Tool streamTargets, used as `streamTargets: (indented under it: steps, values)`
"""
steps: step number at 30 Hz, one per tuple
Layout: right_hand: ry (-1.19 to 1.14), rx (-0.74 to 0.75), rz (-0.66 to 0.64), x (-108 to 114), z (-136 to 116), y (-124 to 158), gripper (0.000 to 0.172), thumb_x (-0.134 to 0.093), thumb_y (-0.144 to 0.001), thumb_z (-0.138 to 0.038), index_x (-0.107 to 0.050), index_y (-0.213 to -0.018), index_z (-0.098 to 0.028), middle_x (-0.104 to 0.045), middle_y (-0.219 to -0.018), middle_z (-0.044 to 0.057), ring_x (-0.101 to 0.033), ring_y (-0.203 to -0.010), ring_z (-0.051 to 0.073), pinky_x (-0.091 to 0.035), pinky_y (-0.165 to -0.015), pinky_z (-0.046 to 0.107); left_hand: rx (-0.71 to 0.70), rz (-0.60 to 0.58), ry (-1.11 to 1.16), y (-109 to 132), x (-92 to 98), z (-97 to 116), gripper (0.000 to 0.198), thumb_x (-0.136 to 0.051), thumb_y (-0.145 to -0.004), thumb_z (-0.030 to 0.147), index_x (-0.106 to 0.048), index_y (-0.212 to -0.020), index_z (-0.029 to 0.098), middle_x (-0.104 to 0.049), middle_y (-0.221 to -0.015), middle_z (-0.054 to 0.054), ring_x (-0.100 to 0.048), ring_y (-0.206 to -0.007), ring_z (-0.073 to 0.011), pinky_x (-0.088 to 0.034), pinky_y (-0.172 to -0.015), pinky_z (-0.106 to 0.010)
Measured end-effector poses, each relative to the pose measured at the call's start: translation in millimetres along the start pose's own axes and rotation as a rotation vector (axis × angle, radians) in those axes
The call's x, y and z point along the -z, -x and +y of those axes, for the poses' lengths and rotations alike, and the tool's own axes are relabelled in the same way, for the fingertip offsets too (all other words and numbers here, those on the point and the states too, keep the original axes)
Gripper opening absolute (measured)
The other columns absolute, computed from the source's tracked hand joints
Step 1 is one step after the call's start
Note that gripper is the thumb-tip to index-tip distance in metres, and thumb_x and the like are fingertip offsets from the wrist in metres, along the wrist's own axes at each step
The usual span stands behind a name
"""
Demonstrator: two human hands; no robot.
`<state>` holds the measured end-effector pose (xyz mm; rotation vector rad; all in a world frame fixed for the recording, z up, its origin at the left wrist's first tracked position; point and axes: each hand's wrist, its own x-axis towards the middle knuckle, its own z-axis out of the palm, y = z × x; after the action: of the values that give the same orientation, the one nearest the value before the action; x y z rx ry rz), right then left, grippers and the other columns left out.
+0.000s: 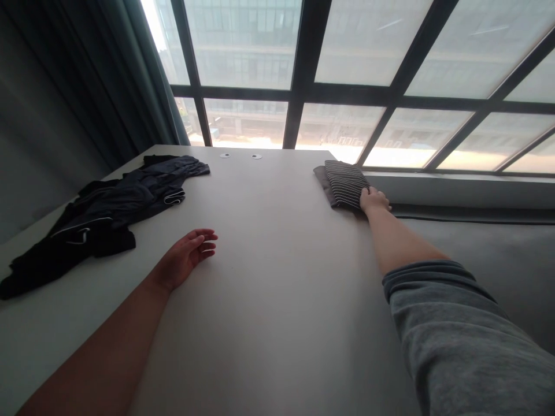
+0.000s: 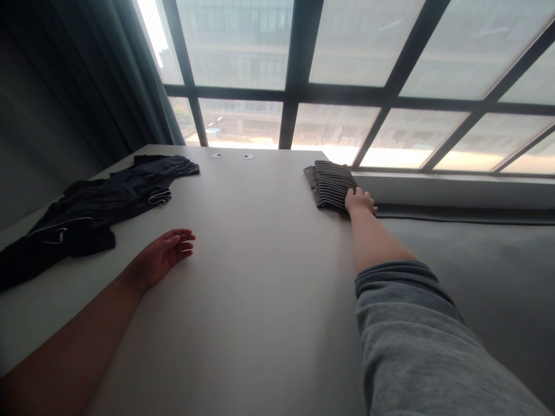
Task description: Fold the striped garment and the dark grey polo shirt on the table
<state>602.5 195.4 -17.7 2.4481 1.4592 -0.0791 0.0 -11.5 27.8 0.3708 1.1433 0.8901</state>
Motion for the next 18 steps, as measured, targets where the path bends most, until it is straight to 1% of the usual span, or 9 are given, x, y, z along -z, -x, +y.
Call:
streamTargets:
  steps: [2, 3, 4, 6, 8, 10, 13, 16, 18]
  values:
    - [-0.097, -0.091, 0.059, 2, -3, 25, 0.069, -0.013, -0.106, -0.054, -0.037, -0.163, -0.022, -0.033, -0.165, 0.023, -0.033, -0.150, 0.041, -0.031, -0.115, 0.070, 0.002, 0.000, 0.006, -1, -1.2, 0, 0.031, -0.081, -0.081, 0.035, -0.077, -0.107, 0.019, -0.074, -0.112, -0.009, -0.069, -0.087, -0.0170, -0.060, -0.079, -0.029]
    - [-0.139, -0.102, 0.096, 3, -6, 38, 0.069, -0.016, -0.106, -0.057, -0.032, -0.165, -0.025, -0.024, -0.169, 0.020, -0.025, -0.154, 0.040, -0.027, -0.117, 0.071, 0.004, -0.001, 0.008, -1, -1.9, 0, 0.031, -0.081, -0.081, 0.035, -0.076, -0.107, 0.018, -0.074, -0.112, -0.009, -0.069, -0.086, -0.0168, -0.060, -0.079, -0.029]
    - [-0.167, -0.092, 0.126, 5, -9, 50, 0.069, -0.019, -0.105, -0.058, -0.028, -0.166, -0.027, -0.019, -0.172, 0.018, -0.018, -0.157, 0.040, -0.023, -0.118, 0.072, 0.005, -0.001, 0.010, -2, -2.6, 1, 0.031, -0.081, -0.081, 0.035, -0.076, -0.107, 0.018, -0.074, -0.112, -0.009, -0.069, -0.086, -0.0166, -0.060, -0.079, -0.029]
    - [-0.160, -0.024, 0.132, 10, -17, 73, 0.069, -0.023, -0.105, -0.059, -0.024, -0.167, -0.029, -0.014, -0.174, 0.015, -0.012, -0.159, 0.040, -0.017, -0.120, 0.074, 0.006, -0.001, 0.012, -3, -3.9, 1, 0.030, -0.080, -0.081, 0.034, -0.075, -0.106, 0.018, -0.074, -0.112, -0.009, -0.069, -0.086, -0.0163, -0.060, -0.079, -0.028]
    - [-0.115, 0.059, 0.063, 14, -26, 94, 0.068, -0.026, -0.105, -0.059, -0.027, -0.166, -0.029, -0.015, -0.174, 0.014, -0.010, -0.159, 0.039, -0.013, -0.121, 0.074, 0.007, -0.005, 0.013, -4, -4.7, 1, 0.030, -0.080, -0.081, 0.033, -0.075, -0.106, 0.017, -0.074, -0.111, -0.009, -0.069, -0.086, -0.0159, -0.059, -0.079, -0.028]
    - [-0.069, 0.144, -0.052, 16, -38, 113, 0.067, -0.028, -0.105, -0.058, -0.028, -0.166, -0.030, -0.015, -0.174, 0.013, -0.011, -0.160, 0.038, -0.011, -0.123, 0.072, 0.007, -0.013, 0.010, -6, -4.5, 0, 0.031, -0.080, -0.080, 0.033, -0.074, -0.107, 0.018, -0.074, -0.111, -0.009, -0.068, -0.086, -0.0157, -0.058, -0.079, -0.028]
    - [-0.028, 0.240, -0.154, 14, -60, 140, 0.070, -0.031, -0.103, -0.058, -0.019, -0.168, -0.033, -0.010, -0.176, 0.011, -0.012, -0.160, 0.036, -0.011, -0.123, 0.072, -0.007, -0.026, -0.023, -8, -3.7, -3, 0.035, -0.079, -0.081, 0.037, -0.072, -0.108, 0.018, -0.073, -0.112, -0.009, -0.068, -0.090, -0.0162, -0.057, -0.081, -0.029]
    - [-0.038, 0.240, -0.179, 9, -84, 168, 0.079, -0.033, -0.102, -0.057, -0.005, -0.170, -0.027, -0.008, -0.176, 0.016, -0.017, -0.159, 0.036, -0.016, -0.122, 0.071, -0.040, -0.028, -0.120, -11, -4.1, -8, 0.038, -0.077, -0.081, 0.042, -0.070, -0.110, 0.018, -0.072, -0.115, -0.009, -0.067, -0.093, -0.0173, -0.057, -0.084, -0.031]
    - [-0.036, 0.252, -0.228, 8, -98, 188, 0.078, -0.031, -0.103, -0.055, -0.008, -0.170, -0.024, -0.016, -0.174, 0.018, -0.021, -0.158, 0.036, -0.017, -0.122, 0.070, -0.066, -0.030, -0.212, -13, -4.8, -12, 0.038, -0.074, -0.082, 0.044, -0.069, -0.111, 0.019, -0.071, -0.117, -0.010, -0.067, -0.096, -0.0188, -0.056, -0.086, -0.033]
